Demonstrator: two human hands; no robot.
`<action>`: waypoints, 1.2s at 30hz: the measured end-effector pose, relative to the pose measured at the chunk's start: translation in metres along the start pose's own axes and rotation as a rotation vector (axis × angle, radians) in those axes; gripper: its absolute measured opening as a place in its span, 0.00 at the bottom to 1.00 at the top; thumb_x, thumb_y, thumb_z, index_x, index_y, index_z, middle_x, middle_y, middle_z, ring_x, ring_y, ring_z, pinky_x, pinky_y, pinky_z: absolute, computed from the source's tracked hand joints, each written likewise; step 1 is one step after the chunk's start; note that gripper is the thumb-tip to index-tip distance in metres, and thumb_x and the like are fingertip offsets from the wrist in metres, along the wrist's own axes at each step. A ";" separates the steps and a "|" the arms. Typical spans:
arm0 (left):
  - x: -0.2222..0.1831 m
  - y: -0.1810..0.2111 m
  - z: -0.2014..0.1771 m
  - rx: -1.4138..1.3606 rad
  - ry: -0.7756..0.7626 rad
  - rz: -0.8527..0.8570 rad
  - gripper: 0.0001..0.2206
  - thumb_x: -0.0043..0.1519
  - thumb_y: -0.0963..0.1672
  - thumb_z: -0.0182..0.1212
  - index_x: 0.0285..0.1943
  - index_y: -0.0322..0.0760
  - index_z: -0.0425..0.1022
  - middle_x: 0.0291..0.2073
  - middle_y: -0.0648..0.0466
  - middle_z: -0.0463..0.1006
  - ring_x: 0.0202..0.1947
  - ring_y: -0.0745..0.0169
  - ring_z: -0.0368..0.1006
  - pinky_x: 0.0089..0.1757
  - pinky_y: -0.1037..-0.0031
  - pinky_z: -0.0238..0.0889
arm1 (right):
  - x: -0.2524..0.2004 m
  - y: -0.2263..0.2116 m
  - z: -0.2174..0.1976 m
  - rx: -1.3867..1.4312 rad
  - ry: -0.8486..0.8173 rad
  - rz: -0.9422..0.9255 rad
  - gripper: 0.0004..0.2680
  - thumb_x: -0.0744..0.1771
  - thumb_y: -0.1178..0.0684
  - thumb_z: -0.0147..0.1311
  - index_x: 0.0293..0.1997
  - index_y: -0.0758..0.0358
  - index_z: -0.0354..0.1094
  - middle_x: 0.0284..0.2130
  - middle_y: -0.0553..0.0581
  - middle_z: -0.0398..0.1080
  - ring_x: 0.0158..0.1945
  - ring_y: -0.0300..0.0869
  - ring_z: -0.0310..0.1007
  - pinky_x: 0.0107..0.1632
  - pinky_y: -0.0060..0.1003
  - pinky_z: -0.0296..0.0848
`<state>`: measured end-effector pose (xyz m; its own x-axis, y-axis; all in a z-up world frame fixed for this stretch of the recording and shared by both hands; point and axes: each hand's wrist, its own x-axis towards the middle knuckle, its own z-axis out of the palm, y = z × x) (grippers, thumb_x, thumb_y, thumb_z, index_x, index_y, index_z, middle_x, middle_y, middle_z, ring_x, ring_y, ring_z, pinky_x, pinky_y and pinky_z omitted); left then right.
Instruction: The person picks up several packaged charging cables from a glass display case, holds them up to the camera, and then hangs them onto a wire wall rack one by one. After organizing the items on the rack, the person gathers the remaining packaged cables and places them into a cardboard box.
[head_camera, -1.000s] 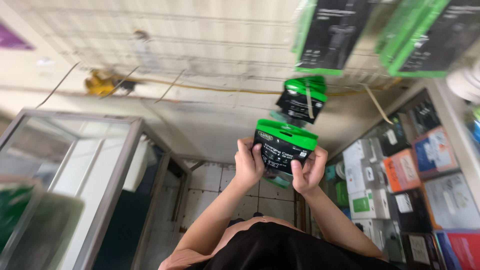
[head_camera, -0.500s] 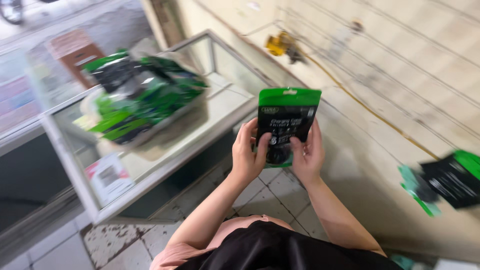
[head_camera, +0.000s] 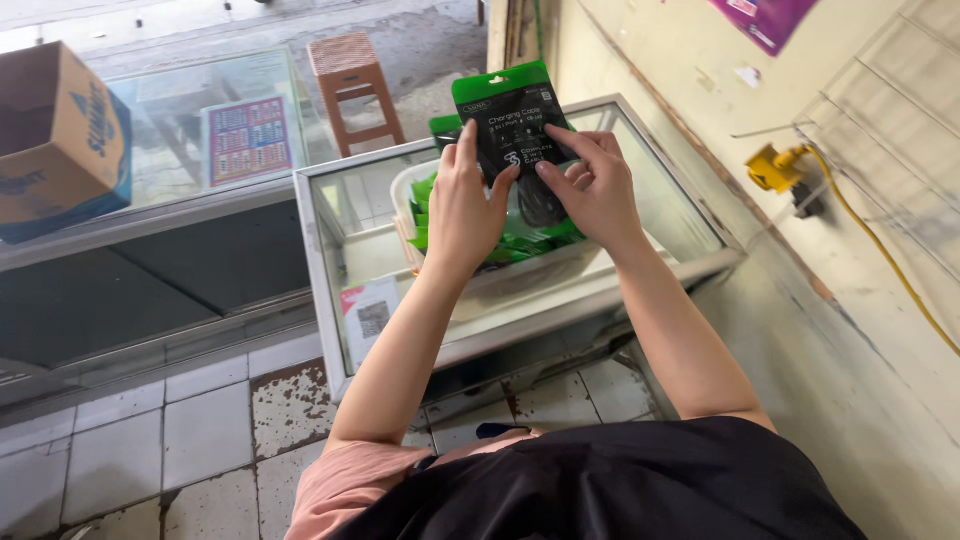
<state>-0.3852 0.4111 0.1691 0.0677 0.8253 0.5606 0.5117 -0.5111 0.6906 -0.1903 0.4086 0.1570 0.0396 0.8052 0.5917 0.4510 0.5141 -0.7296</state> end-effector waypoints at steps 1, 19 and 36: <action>0.007 -0.010 0.000 0.007 0.010 -0.004 0.32 0.62 0.45 0.69 0.73 0.25 0.59 0.50 0.38 0.74 0.41 0.45 0.77 0.41 0.60 0.70 | 0.010 0.004 0.008 -0.065 -0.022 0.028 0.17 0.66 0.53 0.66 0.62 0.59 0.72 0.47 0.53 0.66 0.31 0.29 0.68 0.36 0.25 0.71; 0.027 -0.057 0.032 0.069 -0.293 -0.214 0.29 0.65 0.48 0.55 0.68 0.17 0.60 0.72 0.20 0.49 0.58 0.24 0.70 0.54 0.57 0.67 | 0.041 0.069 0.031 -0.501 -0.169 0.040 0.16 0.67 0.40 0.63 0.51 0.60 0.80 0.53 0.68 0.71 0.57 0.58 0.70 0.59 0.48 0.68; 0.002 -0.005 0.016 0.203 0.020 0.153 0.23 0.67 0.49 0.58 0.67 0.30 0.69 0.72 0.26 0.51 0.72 0.15 0.45 0.65 0.38 0.40 | 0.017 -0.001 0.009 -0.360 -0.046 0.013 0.18 0.70 0.41 0.56 0.60 0.64 0.72 0.59 0.66 0.70 0.63 0.56 0.70 0.64 0.46 0.67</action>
<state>-0.3738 0.4191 0.1593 0.1416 0.7360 0.6620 0.6582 -0.5695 0.4924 -0.1987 0.4246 0.1652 0.0106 0.8278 0.5609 0.7358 0.3733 -0.5649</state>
